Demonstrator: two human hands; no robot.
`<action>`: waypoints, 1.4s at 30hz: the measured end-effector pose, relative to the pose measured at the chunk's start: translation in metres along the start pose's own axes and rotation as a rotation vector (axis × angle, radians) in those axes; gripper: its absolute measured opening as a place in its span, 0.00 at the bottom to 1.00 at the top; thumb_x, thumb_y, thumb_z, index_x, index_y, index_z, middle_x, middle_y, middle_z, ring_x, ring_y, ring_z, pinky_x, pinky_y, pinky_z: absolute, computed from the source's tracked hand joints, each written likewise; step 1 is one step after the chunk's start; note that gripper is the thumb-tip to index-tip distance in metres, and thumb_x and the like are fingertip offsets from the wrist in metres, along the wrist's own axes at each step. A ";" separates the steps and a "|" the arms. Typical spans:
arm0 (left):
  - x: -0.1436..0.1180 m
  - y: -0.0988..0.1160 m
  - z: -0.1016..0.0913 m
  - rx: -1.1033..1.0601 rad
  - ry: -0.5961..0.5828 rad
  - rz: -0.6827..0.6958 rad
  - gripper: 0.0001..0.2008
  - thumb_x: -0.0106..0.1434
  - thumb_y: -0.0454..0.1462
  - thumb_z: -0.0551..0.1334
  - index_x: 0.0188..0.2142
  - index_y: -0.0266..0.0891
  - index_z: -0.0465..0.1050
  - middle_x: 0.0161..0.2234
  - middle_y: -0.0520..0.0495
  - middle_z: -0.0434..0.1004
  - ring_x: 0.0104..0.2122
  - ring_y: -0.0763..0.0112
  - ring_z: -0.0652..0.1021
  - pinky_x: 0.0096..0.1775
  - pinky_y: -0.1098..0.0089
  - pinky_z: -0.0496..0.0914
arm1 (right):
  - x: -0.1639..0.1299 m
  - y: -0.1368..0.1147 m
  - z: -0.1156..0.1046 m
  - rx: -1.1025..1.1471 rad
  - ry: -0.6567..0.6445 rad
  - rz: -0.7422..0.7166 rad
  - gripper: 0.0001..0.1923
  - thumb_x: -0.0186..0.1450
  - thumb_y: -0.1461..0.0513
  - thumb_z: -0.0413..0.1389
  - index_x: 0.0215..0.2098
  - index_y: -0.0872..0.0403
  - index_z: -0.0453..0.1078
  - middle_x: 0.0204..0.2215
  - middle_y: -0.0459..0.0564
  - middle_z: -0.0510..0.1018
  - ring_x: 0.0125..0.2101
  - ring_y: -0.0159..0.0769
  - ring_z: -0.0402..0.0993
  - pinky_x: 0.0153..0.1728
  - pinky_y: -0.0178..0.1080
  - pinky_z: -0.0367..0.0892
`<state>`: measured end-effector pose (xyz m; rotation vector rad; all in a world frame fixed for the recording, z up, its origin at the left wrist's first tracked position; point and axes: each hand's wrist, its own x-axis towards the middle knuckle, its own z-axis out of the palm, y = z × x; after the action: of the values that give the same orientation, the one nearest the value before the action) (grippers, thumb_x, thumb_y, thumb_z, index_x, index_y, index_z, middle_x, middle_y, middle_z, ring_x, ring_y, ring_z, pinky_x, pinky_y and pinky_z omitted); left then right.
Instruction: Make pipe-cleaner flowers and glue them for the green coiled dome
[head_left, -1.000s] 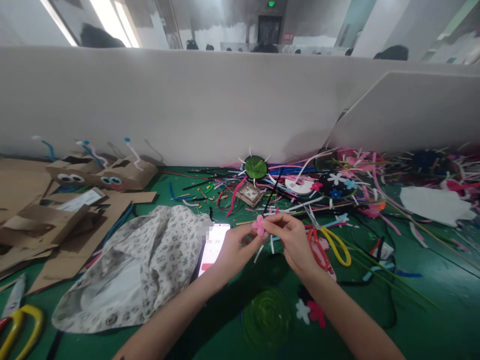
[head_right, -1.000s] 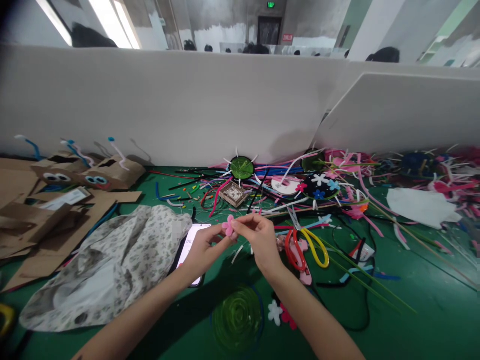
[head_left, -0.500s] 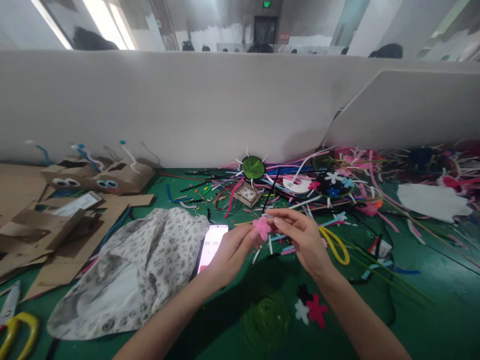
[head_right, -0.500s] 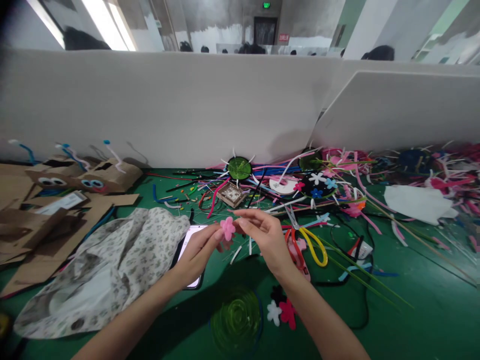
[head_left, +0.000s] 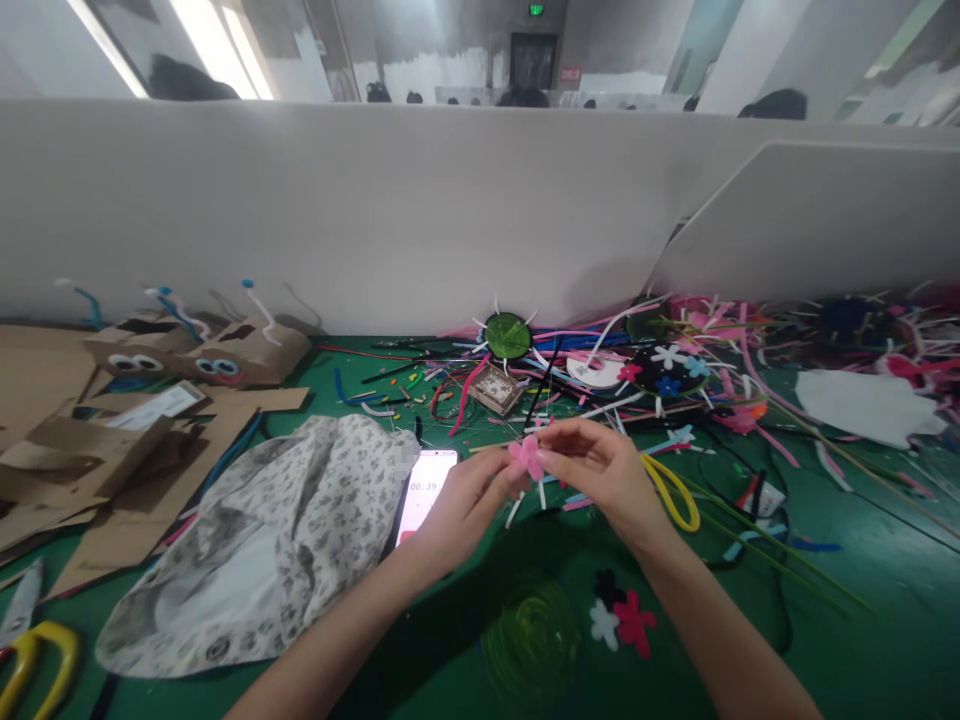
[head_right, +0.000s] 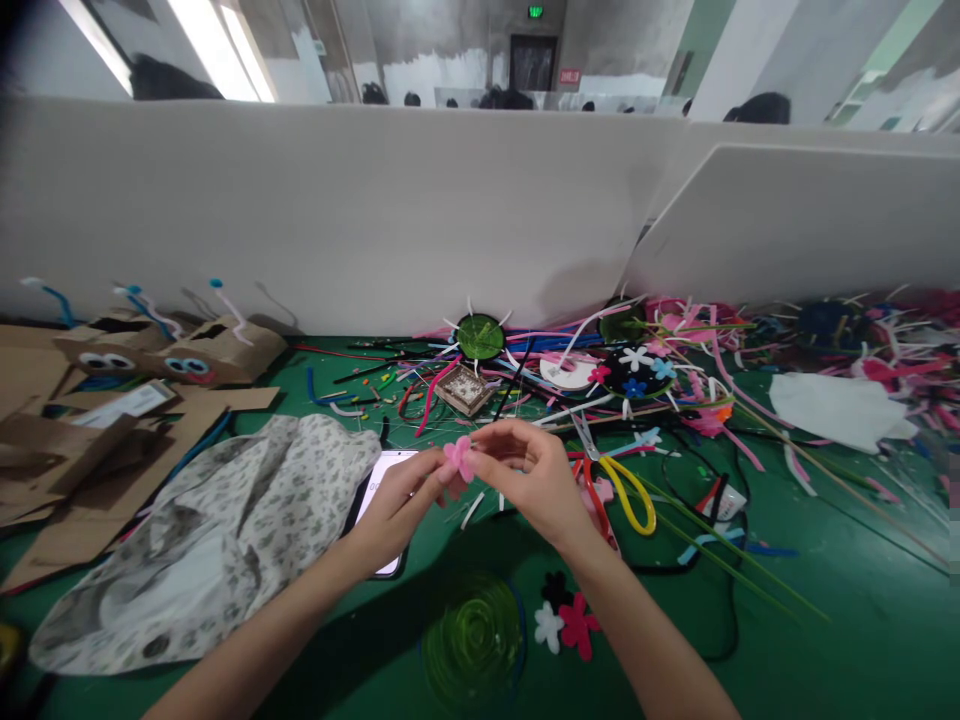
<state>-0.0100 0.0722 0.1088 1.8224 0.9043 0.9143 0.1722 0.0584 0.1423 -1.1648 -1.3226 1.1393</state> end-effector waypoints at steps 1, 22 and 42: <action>0.000 0.000 0.000 0.007 -0.003 0.003 0.16 0.71 0.43 0.51 0.33 0.39 0.72 0.30 0.49 0.75 0.32 0.70 0.74 0.35 0.73 0.66 | -0.001 -0.001 0.001 -0.026 -0.012 -0.003 0.12 0.55 0.55 0.66 0.36 0.50 0.76 0.34 0.48 0.81 0.34 0.36 0.78 0.35 0.36 0.73; -0.004 0.008 -0.001 0.188 -0.030 -0.060 0.18 0.71 0.41 0.51 0.29 0.38 0.73 0.26 0.52 0.76 0.27 0.72 0.74 0.31 0.74 0.61 | -0.002 0.028 0.027 -0.622 0.264 -0.660 0.11 0.63 0.68 0.56 0.38 0.49 0.78 0.34 0.45 0.83 0.33 0.34 0.80 0.37 0.37 0.75; 0.003 0.020 -0.032 0.005 -0.151 -0.121 0.16 0.69 0.47 0.53 0.33 0.39 0.70 0.28 0.54 0.70 0.29 0.73 0.70 0.30 0.73 0.61 | -0.008 -0.003 0.006 -0.329 -0.040 -0.179 0.08 0.62 0.59 0.60 0.40 0.49 0.77 0.35 0.45 0.82 0.35 0.34 0.80 0.36 0.34 0.76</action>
<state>-0.0324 0.0800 0.1385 1.7934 0.9117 0.6901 0.1661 0.0501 0.1446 -1.2314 -1.6537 0.8399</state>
